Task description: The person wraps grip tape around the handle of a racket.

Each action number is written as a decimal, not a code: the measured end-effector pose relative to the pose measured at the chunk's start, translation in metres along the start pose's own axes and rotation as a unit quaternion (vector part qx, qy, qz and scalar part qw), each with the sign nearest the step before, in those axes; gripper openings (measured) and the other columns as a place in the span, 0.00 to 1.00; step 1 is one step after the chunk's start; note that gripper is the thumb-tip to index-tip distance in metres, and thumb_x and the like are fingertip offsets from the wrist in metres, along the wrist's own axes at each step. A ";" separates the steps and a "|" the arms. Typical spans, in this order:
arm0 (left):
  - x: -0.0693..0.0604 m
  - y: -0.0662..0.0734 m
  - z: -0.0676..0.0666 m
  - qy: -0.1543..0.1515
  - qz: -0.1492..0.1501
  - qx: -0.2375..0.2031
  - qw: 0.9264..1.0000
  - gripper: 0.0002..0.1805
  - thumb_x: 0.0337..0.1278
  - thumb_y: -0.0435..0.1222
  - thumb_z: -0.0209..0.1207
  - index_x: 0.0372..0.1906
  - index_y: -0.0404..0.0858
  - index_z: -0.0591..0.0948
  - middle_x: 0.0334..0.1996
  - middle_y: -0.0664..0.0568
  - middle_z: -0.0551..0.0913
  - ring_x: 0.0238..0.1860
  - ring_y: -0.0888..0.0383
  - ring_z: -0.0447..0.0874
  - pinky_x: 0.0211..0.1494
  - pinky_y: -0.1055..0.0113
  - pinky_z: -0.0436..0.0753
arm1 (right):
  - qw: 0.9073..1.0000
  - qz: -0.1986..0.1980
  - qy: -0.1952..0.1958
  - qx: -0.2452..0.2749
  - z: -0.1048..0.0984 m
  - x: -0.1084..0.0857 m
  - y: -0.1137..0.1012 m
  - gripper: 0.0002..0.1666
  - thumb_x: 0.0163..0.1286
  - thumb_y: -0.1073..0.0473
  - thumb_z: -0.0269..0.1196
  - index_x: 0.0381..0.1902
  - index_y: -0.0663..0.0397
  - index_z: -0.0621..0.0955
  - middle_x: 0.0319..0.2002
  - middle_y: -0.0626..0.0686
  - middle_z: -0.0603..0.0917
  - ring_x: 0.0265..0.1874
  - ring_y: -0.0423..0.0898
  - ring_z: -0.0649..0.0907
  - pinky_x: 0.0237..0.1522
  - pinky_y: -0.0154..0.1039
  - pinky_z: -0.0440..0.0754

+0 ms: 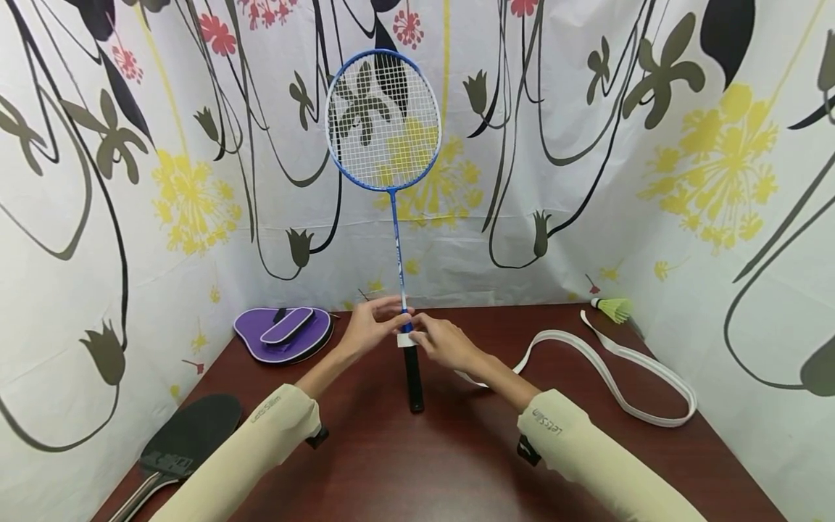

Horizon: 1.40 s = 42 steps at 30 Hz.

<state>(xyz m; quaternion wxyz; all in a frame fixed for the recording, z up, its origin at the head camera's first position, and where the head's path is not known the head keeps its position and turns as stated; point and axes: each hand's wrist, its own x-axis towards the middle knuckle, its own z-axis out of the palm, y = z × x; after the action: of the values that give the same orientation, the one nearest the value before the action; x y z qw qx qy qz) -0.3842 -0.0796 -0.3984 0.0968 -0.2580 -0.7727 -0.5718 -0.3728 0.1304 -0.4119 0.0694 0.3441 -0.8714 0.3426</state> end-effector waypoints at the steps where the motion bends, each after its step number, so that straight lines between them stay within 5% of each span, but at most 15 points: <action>1: -0.002 -0.001 -0.001 -0.003 0.003 -0.001 1.000 0.27 0.65 0.35 0.70 0.66 0.32 0.79 0.50 0.45 0.90 0.47 0.52 0.90 0.46 0.61 0.89 | 1.000 -0.003 0.002 -0.002 0.001 0.000 0.000 0.18 0.83 0.56 0.56 0.63 0.59 0.77 0.46 0.53 0.89 0.41 0.48 0.88 0.36 0.40 0.82; 6: -0.012 -0.009 -0.004 -0.011 0.025 -0.008 1.000 0.29 0.60 0.27 0.71 0.66 0.33 0.79 0.51 0.42 0.89 0.48 0.51 0.88 0.52 0.63 0.86 | 1.000 -0.009 0.013 -0.010 0.002 0.000 -0.002 0.17 0.83 0.56 0.57 0.62 0.59 0.78 0.46 0.54 0.89 0.44 0.46 0.88 0.38 0.40 0.83; 13: -0.026 -0.019 -0.001 -0.008 0.016 -0.020 1.000 0.30 0.58 0.23 0.70 0.67 0.34 0.79 0.48 0.41 0.88 0.49 0.53 0.87 0.50 0.61 0.88 | 1.000 -0.001 0.011 0.000 0.004 0.001 -0.003 0.15 0.82 0.56 0.58 0.59 0.57 0.79 0.40 0.48 0.88 0.31 0.40 0.83 0.29 0.37 0.78; 19: -0.032 -0.024 0.003 0.030 0.011 -0.044 0.998 0.28 0.56 0.24 0.72 0.64 0.35 0.81 0.49 0.41 0.89 0.47 0.53 0.86 0.48 0.62 0.89 | 1.000 0.003 0.008 0.016 0.004 0.000 -0.004 0.15 0.82 0.55 0.58 0.60 0.55 0.79 0.39 0.47 0.88 0.34 0.39 0.83 0.31 0.37 0.78; 26: -0.041 -0.025 0.010 0.134 -0.003 0.048 0.990 0.13 0.50 0.38 0.79 0.40 0.41 0.89 0.34 0.54 0.91 0.36 0.62 0.89 0.40 0.68 0.88 | 1.000 0.011 0.020 0.012 0.004 -0.002 -0.006 0.15 0.81 0.54 0.59 0.58 0.55 0.79 0.41 0.49 0.89 0.37 0.43 0.87 0.34 0.38 0.80; 32: -0.048 -0.018 0.023 0.168 0.040 0.114 0.978 0.05 0.58 0.38 0.75 0.37 0.42 0.93 0.32 0.55 0.92 0.33 0.65 0.91 0.33 0.71 0.86 | 0.999 0.012 0.032 0.012 0.006 -0.002 -0.004 0.15 0.81 0.53 0.60 0.57 0.54 0.80 0.41 0.49 0.89 0.37 0.43 0.87 0.33 0.38 0.80; 36: -0.053 -0.013 0.034 0.186 0.058 0.121 0.973 0.06 0.58 0.33 0.75 0.39 0.37 0.91 0.33 0.49 0.92 0.32 0.60 0.92 0.34 0.71 0.87 | 0.999 0.012 0.048 0.009 0.008 -0.001 -0.004 0.14 0.79 0.52 0.62 0.55 0.54 0.81 0.40 0.50 0.89 0.36 0.44 0.87 0.33 0.38 0.80; 42: -0.058 -0.008 0.046 0.200 0.023 0.123 0.972 0.21 0.44 0.28 0.80 0.42 0.35 0.82 0.36 0.48 0.86 0.35 0.56 0.89 0.38 0.69 0.88 | 0.998 0.011 0.056 0.029 0.013 0.001 -0.009 0.14 0.78 0.54 0.64 0.52 0.56 0.82 0.41 0.50 0.89 0.34 0.47 0.87 0.32 0.37 0.81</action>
<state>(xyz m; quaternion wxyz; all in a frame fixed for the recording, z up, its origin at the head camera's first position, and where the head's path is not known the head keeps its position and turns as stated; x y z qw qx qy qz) -0.3323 -0.0548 -0.4458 0.2939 -0.1423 -0.7956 -0.5103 -0.3666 0.1167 -0.4167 0.1041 0.3165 -0.8598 0.3870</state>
